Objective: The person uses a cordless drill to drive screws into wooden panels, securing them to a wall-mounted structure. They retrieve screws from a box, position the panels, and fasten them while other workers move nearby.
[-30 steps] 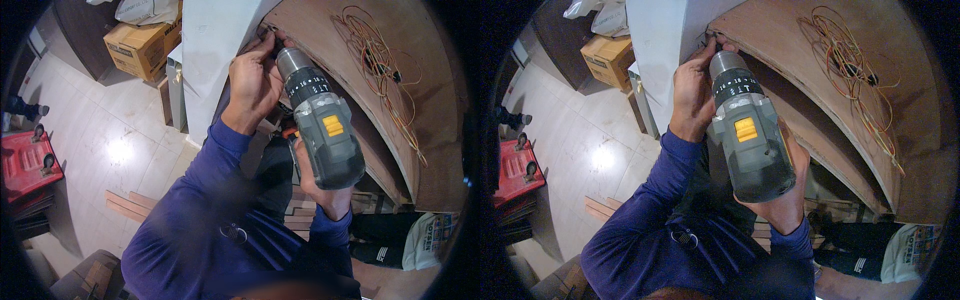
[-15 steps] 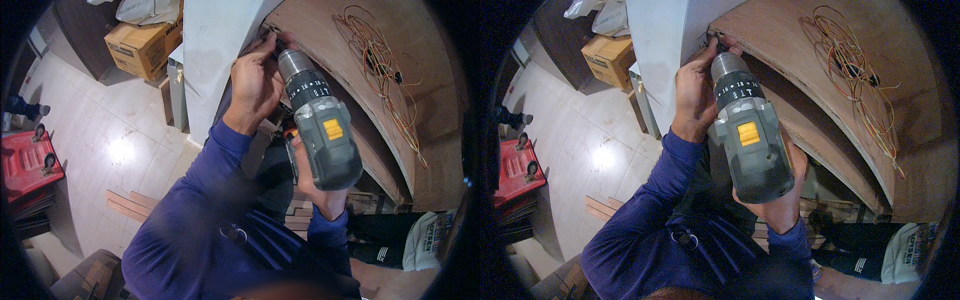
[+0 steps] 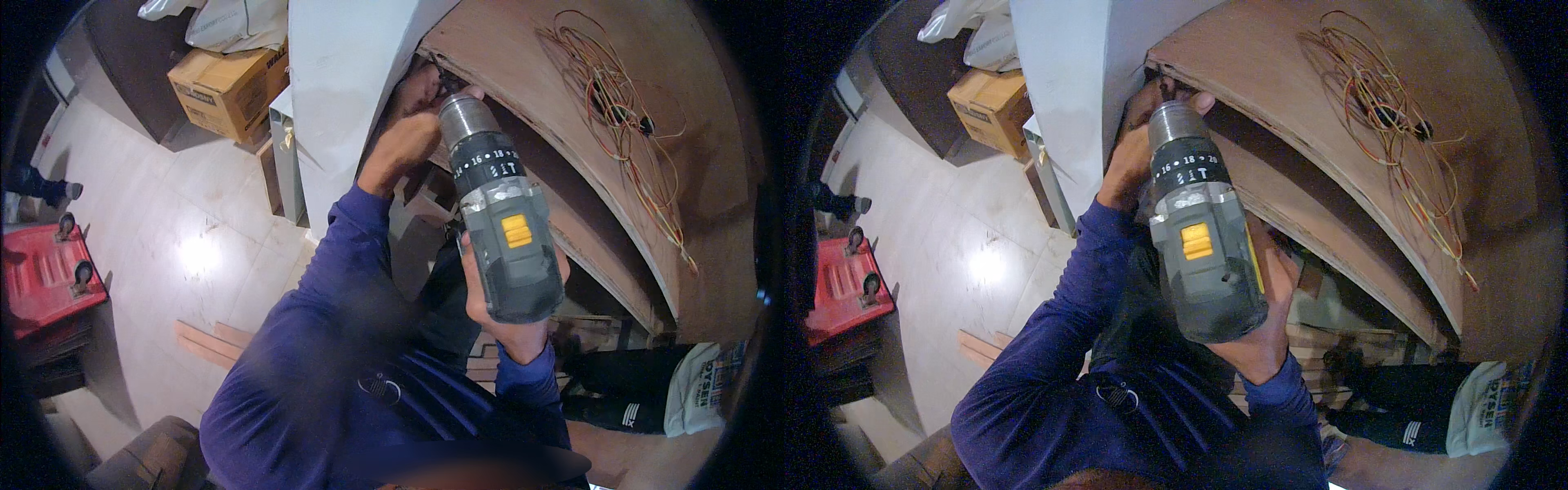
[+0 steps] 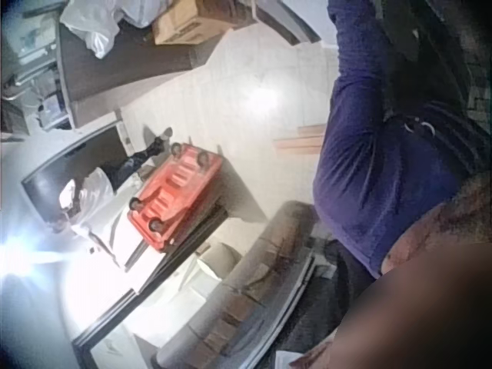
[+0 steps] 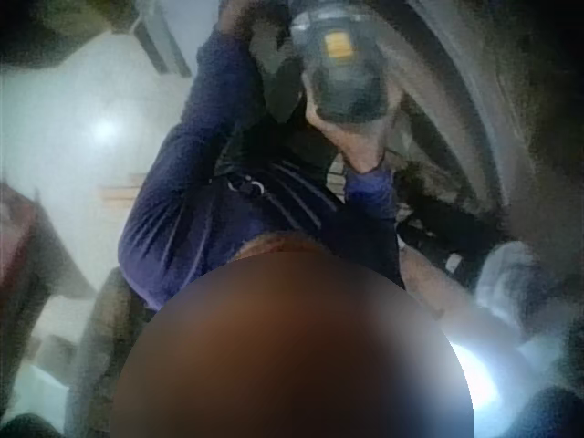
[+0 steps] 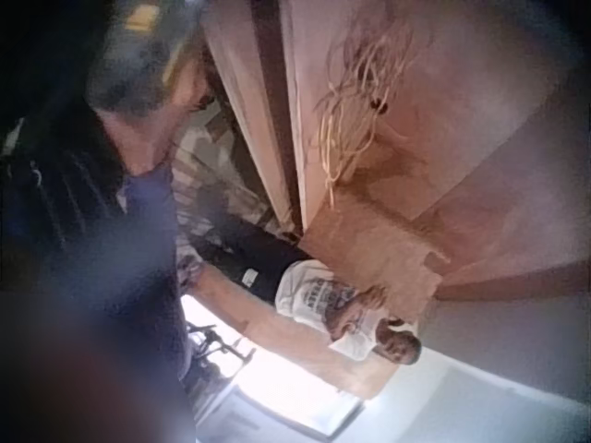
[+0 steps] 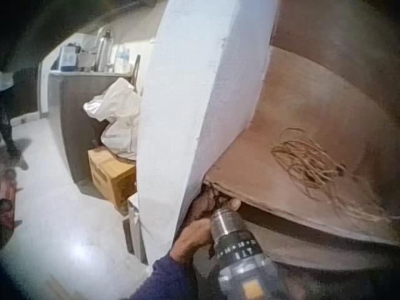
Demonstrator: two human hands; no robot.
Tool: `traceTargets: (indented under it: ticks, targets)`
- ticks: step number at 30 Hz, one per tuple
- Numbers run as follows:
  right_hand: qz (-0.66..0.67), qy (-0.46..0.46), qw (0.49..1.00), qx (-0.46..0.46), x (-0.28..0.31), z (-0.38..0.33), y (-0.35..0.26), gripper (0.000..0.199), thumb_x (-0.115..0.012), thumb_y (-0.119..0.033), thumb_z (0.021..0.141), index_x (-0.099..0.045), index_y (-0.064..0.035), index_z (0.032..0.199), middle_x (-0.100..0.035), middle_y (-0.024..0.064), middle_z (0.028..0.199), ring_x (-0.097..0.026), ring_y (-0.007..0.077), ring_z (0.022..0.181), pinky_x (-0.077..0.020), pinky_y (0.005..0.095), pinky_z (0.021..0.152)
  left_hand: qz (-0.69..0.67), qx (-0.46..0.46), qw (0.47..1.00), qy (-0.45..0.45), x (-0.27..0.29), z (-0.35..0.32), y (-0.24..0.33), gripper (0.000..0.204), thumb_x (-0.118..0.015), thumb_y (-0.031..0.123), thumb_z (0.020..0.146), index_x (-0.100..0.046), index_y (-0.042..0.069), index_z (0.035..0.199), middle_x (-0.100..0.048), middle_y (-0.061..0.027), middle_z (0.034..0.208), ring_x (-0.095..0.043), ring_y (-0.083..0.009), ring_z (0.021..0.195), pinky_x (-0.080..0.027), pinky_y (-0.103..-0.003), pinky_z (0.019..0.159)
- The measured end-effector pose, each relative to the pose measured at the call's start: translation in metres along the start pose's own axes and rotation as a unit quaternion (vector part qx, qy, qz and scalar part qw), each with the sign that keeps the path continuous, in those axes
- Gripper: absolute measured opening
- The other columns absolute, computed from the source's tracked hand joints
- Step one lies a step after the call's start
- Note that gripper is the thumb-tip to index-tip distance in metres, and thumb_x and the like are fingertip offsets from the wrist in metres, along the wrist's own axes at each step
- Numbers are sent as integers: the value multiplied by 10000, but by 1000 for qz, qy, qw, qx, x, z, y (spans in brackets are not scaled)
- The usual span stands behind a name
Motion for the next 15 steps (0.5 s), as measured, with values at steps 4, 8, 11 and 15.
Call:
traceTargets:
  ticks: [4, 8, 11, 15]
  targets:
    - [-14, -20, 999, 24, -2, -2, 4, 402, -832, -121, 757, -686, -20, 1117, -744, 106, 996, -737, 267, 871, -562, 374, 811, -184, -70, 980, 3, -3, 18, 5, 551, -787, 266, 943, -580, 53, 1407, -660, -95, 1324, -587, -194, 1250, -445, -338, 1089]
    - [-45, -18, 997, 53, -3, -7, 5, 653, -888, -200, 728, -600, 12, 1274, -737, 149, 1068, -745, 316, 959, -578, 409, 870, -76, -87, 993, 32, 1, 27, 0, 554, -807, 276, 924, -581, 49, 1377, -654, -74, 1305, -598, -177, 1167, -467, -352, 1024]
    - [-81, -7, 994, 79, -2, -8, 0, 635, -887, -201, 730, -610, 15, 1258, -735, 159, 1076, -747, 321, 982, -582, 410, 872, -122, -96, 988, 27, 1, 25, 3, 591, -817, 411, 902, -583, 48, 1306, -666, -26, 1161, -598, -105, 943, -490, -290, 813]
    - [-57, -12, 996, 66, -2, -3, -3, 457, -812, -117, 725, -670, -27, 1150, -699, 116, 1047, -698, 295, 933, -528, 408, 838, -155, -75, 985, 23, 0, 24, 7, 617, -820, 374, 908, -559, 21, 1343, -667, -53, 1210, -616, -126, 1031, -504, -306, 880]
Point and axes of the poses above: each hand's wrist, its own z-axis towards the middle knuckle, its own x-axis out of the back of the hand, y = z × x, the point moved 10 cm from there along z, towards the middle knuckle
